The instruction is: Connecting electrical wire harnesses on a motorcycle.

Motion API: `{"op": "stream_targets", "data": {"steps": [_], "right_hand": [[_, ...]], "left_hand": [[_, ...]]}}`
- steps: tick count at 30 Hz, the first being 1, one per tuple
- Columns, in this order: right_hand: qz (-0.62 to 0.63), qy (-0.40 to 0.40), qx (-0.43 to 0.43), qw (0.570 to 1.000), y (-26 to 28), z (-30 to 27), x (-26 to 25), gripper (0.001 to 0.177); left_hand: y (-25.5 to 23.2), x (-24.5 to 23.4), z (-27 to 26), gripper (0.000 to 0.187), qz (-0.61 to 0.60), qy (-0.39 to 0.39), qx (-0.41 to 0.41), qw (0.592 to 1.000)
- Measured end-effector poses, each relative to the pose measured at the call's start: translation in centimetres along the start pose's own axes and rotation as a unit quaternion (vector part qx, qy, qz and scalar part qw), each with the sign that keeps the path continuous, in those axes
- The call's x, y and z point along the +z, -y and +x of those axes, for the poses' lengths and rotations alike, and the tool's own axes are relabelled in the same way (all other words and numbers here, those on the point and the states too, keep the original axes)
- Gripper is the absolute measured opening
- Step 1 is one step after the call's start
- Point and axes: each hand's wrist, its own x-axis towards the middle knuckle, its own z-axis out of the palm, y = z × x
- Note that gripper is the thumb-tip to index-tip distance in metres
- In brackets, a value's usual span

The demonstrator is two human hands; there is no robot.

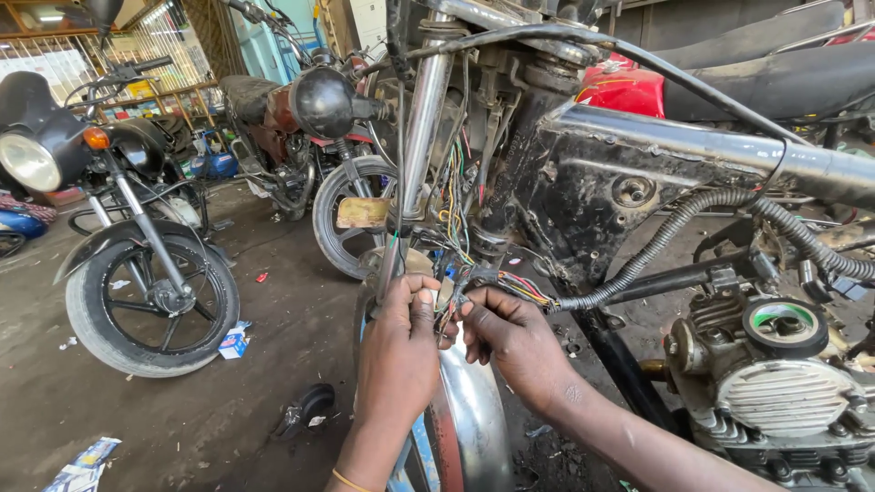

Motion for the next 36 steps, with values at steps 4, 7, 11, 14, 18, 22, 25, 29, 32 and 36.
{"op": "stream_targets", "data": {"steps": [4,7,11,14,18,22,25,29,32,36], "right_hand": [[-0.09,-0.006,-0.03,0.996,0.1,-0.3,-0.1,0.031],[-0.139,0.004,-0.051,0.989,0.7,-0.7,0.1,0.03],[-0.27,-0.015,-0.065,0.961,0.9,-0.8,0.0,0.032],[-0.365,-0.052,-0.074,0.927,0.1,-0.2,-0.3,0.027],[-0.343,-0.091,0.031,0.934,-0.5,1.5,0.4,0.027],[-0.287,-0.132,0.168,0.934,0.8,2.6,2.1,0.031],[-0.625,-0.04,-0.152,0.765,-11.5,9.3,-3.3,0.009],[-0.556,-0.023,-0.169,0.813,-10.3,8.8,-3.4,0.007],[-0.468,-0.023,-0.046,0.882,-7.2,6.9,-1.7,0.019],[-0.358,-0.052,-0.012,0.932,-6.9,6.8,-1.5,0.023]], "left_hand": [[0.8,0.3,0.0,0.031,0.02,-0.009,0.068,0.997],[2.0,1.0,1.6,0.01,-0.062,-0.017,0.079,0.995],[0.8,-0.3,1.0,0.008,-0.007,0.006,0.062,0.998],[0.8,-0.3,0.9,0.012,0.075,-0.009,0.084,0.994],[0.3,-0.1,0.8,0.006,0.088,-0.005,0.076,0.993],[-0.1,-0.3,0.7,0.005,0.049,0.012,0.025,0.998],[0.8,0.2,1.2,0.007,-0.063,0.006,0.055,0.996],[3.1,2.1,2.9,0.021,-0.332,0.024,0.029,0.943],[2.0,1.9,2.1,0.013,-0.279,0.026,-0.037,0.959],[2.1,2.5,2.5,0.017,-0.259,0.013,-0.047,0.965]]}}
